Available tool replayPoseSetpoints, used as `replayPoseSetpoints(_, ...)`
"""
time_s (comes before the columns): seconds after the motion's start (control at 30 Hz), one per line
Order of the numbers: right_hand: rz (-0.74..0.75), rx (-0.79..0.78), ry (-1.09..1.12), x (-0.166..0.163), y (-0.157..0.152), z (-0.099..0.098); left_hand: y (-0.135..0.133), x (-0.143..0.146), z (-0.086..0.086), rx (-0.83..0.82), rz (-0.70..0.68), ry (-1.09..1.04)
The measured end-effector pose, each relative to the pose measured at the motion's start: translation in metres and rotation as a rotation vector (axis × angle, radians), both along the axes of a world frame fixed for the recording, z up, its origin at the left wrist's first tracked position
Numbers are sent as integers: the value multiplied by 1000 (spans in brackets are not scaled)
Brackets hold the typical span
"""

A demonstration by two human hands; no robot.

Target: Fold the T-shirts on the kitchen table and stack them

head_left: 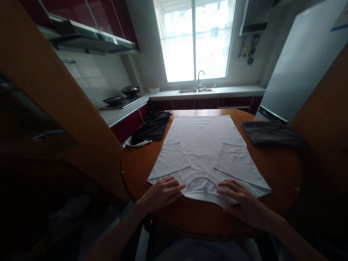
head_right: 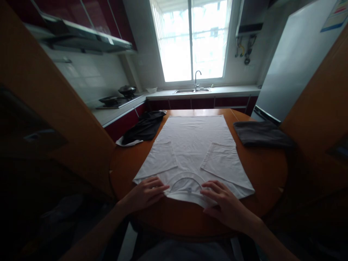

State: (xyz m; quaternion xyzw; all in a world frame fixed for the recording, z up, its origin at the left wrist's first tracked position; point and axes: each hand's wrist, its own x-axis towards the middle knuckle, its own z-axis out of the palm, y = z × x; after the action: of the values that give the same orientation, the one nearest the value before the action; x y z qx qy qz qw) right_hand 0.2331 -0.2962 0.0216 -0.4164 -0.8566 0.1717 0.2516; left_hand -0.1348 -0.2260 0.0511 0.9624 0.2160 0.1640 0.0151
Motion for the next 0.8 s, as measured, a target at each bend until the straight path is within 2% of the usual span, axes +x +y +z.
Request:
replayPoseSetpoints(0.1,-17,-21,-25,-1,-3,-2,1,2,-5,9,-2,-38)
replayPoseSetpoints(0.23,-60,84,-27,-7,-1,-7,7,5,-10,-66,29,-104)
replayPoseSetpoints(0.37,-47,151,-71,-11,0,-7,15,10,-13,-230,193,-240)
replayPoseSetpoints(0.47,-91,169,-93,-9,-2,-7,22,10,-13,-308,285,-272)
replayPoseSetpoints(0.53,-137,194,-98,-4,-3,-9,28,8,-13,-297,250,-259)
replayPoseSetpoints(0.7,-222,235,-121,16,-4,-16,37,-6,-12,-126,2,-92)
replayPoseSetpoints(0.8,-235,271,-103,32,-6,-18,33,-20,-9,-48,-34,-17)
